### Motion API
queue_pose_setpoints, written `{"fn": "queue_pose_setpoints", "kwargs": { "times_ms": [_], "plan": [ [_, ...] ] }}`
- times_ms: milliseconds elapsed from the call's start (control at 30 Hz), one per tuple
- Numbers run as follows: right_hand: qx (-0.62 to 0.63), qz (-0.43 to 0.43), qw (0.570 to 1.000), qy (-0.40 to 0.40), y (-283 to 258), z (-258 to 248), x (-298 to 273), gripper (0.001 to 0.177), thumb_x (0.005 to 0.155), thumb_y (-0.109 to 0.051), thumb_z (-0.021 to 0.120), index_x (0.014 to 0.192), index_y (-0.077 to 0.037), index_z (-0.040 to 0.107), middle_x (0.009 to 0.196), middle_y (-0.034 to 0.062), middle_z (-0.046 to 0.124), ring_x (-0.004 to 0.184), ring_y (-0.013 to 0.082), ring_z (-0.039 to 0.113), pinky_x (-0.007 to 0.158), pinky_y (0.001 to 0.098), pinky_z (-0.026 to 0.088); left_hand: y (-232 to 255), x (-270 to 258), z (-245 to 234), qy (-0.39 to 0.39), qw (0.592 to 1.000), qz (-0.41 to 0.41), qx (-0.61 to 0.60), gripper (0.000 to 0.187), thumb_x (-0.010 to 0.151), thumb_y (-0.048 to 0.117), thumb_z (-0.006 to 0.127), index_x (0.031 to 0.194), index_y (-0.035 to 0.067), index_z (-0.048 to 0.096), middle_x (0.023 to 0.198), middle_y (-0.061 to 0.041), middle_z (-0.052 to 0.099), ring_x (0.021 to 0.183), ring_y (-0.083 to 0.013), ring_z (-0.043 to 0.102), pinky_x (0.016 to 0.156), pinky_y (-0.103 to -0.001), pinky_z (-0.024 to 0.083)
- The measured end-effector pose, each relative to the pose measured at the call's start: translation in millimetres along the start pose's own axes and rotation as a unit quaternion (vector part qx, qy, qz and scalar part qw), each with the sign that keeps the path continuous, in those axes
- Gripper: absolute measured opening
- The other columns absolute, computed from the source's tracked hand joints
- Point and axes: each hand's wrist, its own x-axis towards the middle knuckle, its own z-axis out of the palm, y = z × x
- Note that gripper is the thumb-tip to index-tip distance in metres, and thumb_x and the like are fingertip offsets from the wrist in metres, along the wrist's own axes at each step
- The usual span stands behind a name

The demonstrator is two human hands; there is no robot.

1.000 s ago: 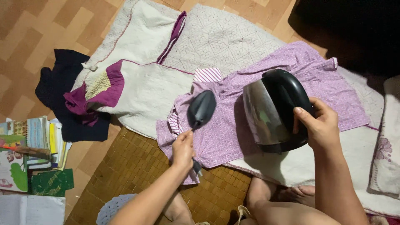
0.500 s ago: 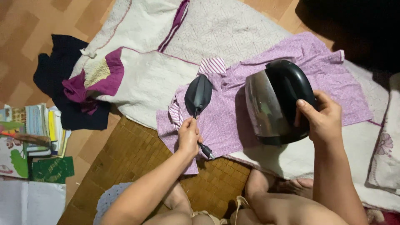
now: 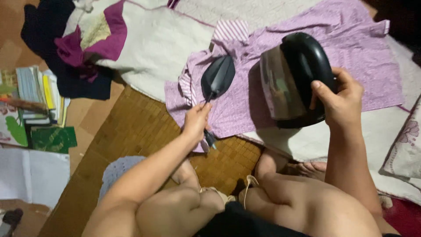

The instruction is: Steaming a purple shirt using the steam from an electric kettle while smoothing it with a spatula.

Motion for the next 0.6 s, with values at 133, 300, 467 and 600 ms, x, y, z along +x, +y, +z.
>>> {"fn": "queue_pose_setpoints", "kwargs": {
  "times_ms": [133,300,467,600],
  "plan": [
    [0.005,0.003,1.0,-0.007,-0.9,0.3,-4.1,0.031,0.101,-0.007,0.076,0.125,0.006,0.061,0.087,0.0062,0.064,0.064,0.0127,0.06,0.059,0.0269,0.051,13.9,-6.4,-34.1,0.016,1.0,0.004,0.014,0.021,0.093,0.026,0.074,0.095,0.006,0.069,0.066,0.002,0.05,0.047,-0.0083,0.042,0.039,-0.026,0.035],
    [-0.003,-0.01,1.0,-0.011,5.6,1.6,-6.6,0.027,0.105,-0.006,0.076,0.121,0.008,0.06,0.086,0.0072,0.064,0.062,0.0128,0.06,0.057,0.0256,0.051,13.5,-29.0,-83.4,-0.009,1.0,-0.019,0.014,0.02,0.095,0.024,0.073,0.1,0.004,0.07,0.067,0.004,0.052,0.046,-0.0057,0.04,0.039,-0.023,0.03],
    [-0.053,-0.011,0.998,-0.018,-6.4,25.2,-15.6,0.032,0.101,-0.007,0.077,0.123,0.008,0.06,0.088,0.0078,0.065,0.065,0.013,0.061,0.06,0.0272,0.051,-3.8,-46.5,-121.0,0.003,0.998,-0.063,-0.002,0.018,0.094,0.02,0.072,0.105,0.005,0.071,0.066,0.003,0.053,0.045,-0.0054,0.038,0.039,-0.023,0.028],
    [-0.15,-0.044,0.986,-0.051,4.7,38.7,-20.8,0.041,0.096,-0.009,0.079,0.129,0.007,0.061,0.101,0.0091,0.067,0.086,0.0144,0.065,0.074,0.0273,0.054,-11.0,-52.9,-144.5,0.01,0.998,-0.068,0.012,0.021,0.094,0.022,0.073,0.107,0.006,0.072,0.064,0.004,0.049,0.043,-0.0046,0.034,0.039,-0.024,0.026]
  ]
}}
